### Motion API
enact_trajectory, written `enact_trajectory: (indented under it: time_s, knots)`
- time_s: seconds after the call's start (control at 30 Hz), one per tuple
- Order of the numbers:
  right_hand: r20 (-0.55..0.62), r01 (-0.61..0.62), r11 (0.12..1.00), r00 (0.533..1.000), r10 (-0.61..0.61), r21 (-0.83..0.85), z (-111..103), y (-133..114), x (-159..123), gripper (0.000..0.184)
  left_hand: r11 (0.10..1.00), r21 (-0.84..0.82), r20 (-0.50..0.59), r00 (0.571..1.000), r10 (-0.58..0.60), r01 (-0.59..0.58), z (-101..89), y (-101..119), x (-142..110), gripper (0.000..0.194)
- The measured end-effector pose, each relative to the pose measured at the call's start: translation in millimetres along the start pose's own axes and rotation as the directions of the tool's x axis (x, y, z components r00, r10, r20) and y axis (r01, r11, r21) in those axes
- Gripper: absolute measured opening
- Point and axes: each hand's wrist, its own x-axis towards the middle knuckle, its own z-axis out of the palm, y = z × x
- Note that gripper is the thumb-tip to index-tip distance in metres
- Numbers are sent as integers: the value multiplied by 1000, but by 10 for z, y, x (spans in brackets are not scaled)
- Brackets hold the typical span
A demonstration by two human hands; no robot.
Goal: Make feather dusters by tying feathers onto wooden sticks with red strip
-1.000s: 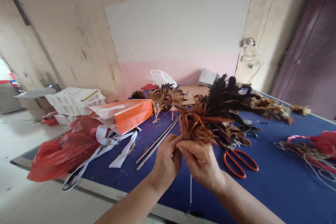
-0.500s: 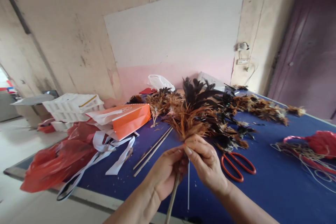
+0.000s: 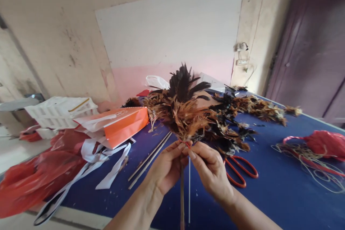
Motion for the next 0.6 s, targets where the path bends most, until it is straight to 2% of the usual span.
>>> enact_trajectory:
  time_s: [0.23,0.37,0.5,0.6]
  knots:
    - [-86,-141,989,987,136,-51,-43,146,37,22,997,12,-82,994,-77,78,-56,91,210,8]
    - [-102,-269,960,960,260,-83,-10,248,75,27,998,54,14,999,-41,41,-172,112,362,10]
    - [5,-396,891,913,408,-223,-39,399,86,33,1000,-10,33,999,6,-6,-327,27,468,6]
    - [144,-448,818,840,523,-360,-239,542,175,37,997,-60,-25,998,-53,51,-412,-17,480,9]
